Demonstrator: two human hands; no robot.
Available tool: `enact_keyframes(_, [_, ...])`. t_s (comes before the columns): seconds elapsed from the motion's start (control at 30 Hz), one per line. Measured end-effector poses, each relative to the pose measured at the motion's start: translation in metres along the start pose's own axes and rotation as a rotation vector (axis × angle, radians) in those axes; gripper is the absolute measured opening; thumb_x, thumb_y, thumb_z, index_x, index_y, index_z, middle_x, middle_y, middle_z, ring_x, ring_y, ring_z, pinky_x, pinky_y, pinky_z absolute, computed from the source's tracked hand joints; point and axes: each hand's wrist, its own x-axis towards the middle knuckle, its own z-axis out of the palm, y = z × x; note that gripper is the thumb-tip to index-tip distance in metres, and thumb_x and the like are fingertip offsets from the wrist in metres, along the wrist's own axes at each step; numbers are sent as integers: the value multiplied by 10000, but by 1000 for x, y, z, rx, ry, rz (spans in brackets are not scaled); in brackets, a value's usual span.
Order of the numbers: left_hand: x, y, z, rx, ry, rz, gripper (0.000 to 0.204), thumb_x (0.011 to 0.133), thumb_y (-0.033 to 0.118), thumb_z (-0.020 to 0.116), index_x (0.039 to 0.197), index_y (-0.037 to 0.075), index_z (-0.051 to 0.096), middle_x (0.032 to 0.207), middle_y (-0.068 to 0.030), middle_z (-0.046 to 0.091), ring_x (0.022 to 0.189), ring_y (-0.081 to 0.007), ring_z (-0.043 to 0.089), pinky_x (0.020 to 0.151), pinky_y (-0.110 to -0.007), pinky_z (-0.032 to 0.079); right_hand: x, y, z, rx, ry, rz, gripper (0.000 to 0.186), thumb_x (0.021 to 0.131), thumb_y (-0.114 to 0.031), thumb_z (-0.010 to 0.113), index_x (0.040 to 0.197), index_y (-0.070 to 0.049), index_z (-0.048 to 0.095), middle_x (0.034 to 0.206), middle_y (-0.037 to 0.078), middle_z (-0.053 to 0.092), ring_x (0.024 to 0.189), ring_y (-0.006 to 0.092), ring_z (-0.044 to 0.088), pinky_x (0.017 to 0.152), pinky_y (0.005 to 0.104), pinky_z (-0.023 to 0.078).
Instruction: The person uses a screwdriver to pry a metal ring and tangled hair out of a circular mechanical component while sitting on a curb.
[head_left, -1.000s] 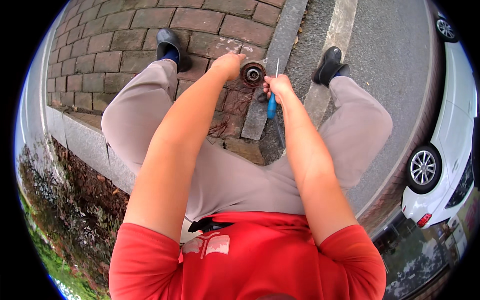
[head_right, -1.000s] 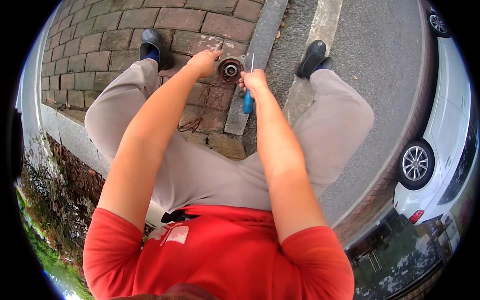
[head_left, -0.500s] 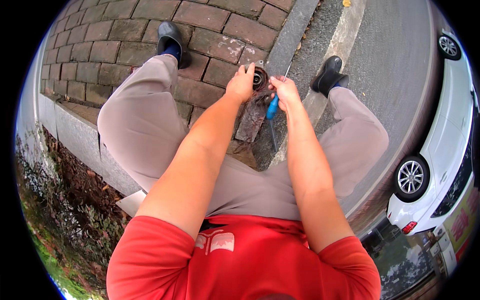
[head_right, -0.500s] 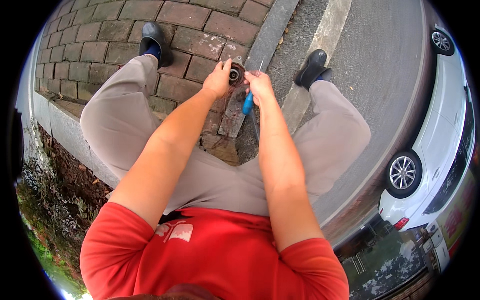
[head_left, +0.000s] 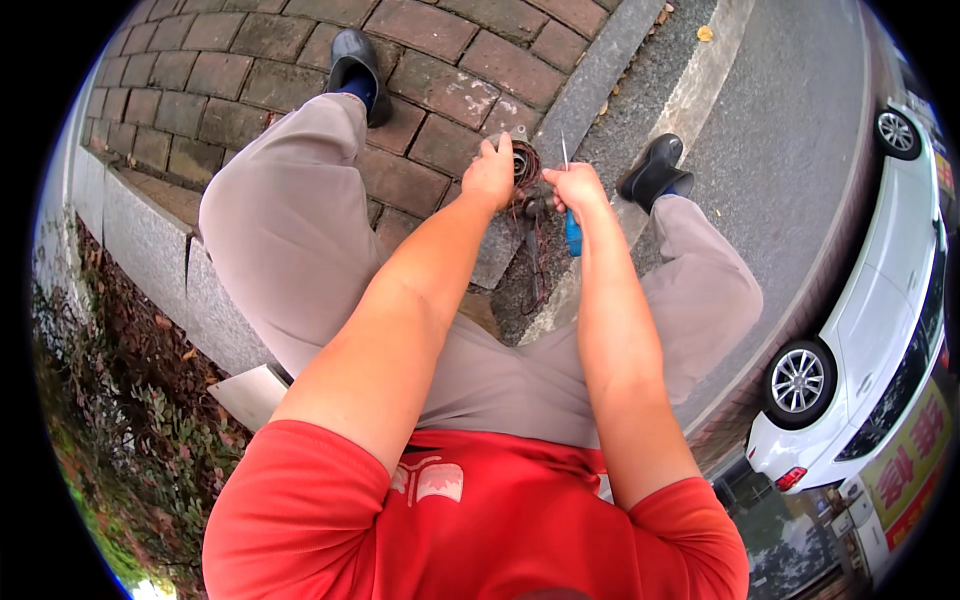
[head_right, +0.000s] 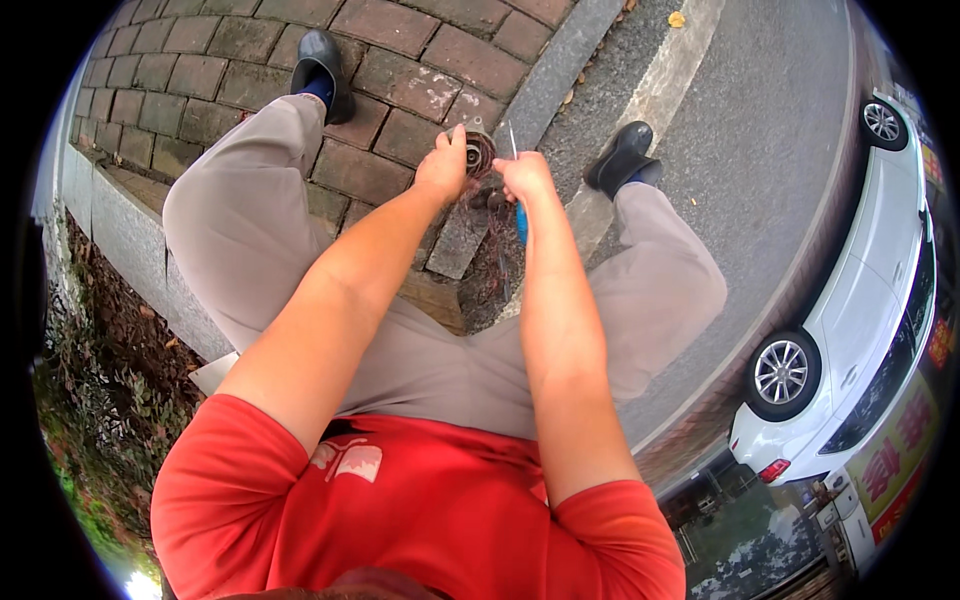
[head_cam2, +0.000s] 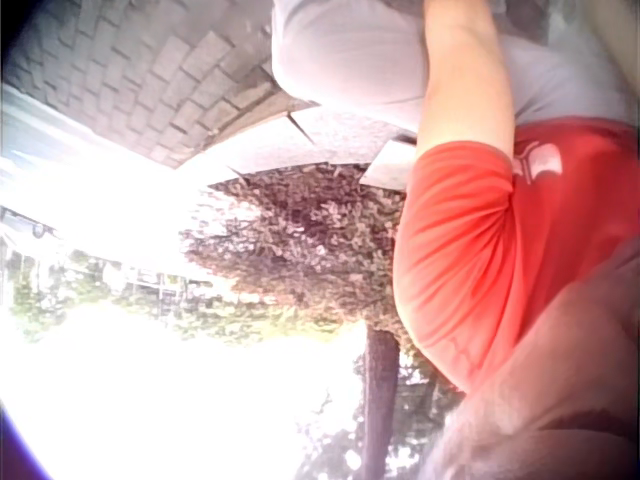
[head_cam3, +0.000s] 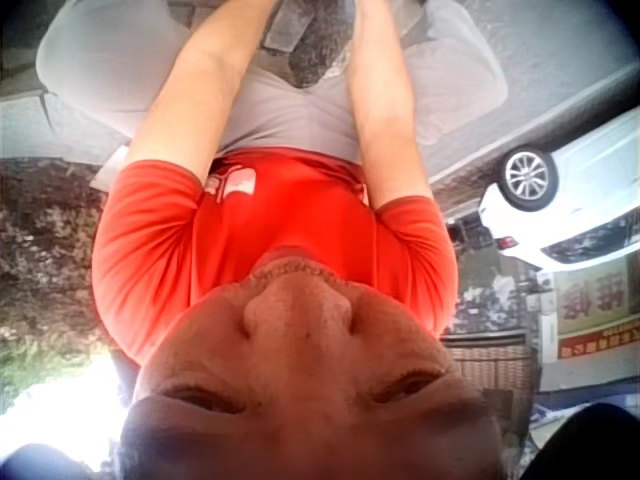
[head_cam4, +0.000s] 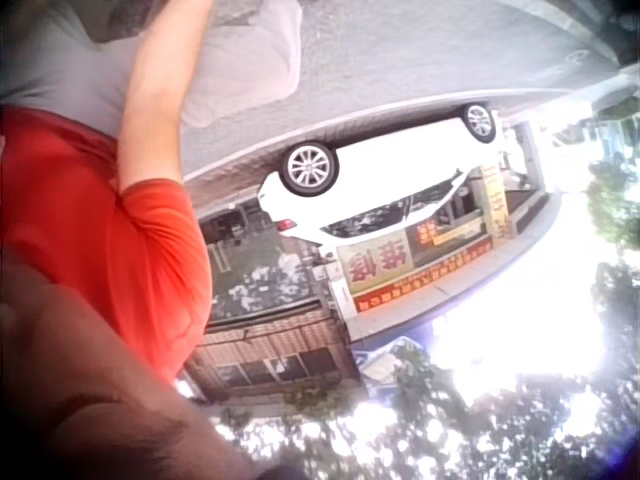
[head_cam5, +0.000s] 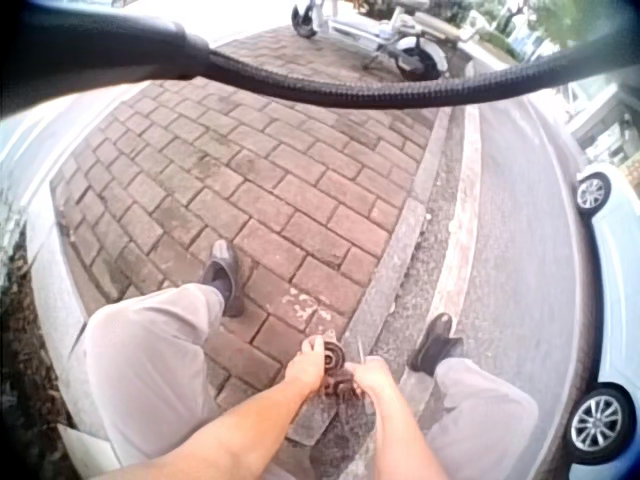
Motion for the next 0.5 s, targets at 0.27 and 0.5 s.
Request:
enact_keyframes(0.27, [2,-2,2,8,5,4,964,740,154,787,1487,79,183,1377,-243,397,1134,-399,574,921,-453,504,14,-1,24,304,124,-424,154,942,-135,607,984,-4,677,872,63,691,744,146,620,549,299,496])
enact_keyframes(0.5, [8,-3,13,45,31,-27,900,771,77,712,1495,84,177,1387,-262,381,1164,-405,555,947,-446,494,42,0,23,734,-40,-331,228,1003,-226,496,941,-47,623,877,69,685,825,172,645,507,282,480])
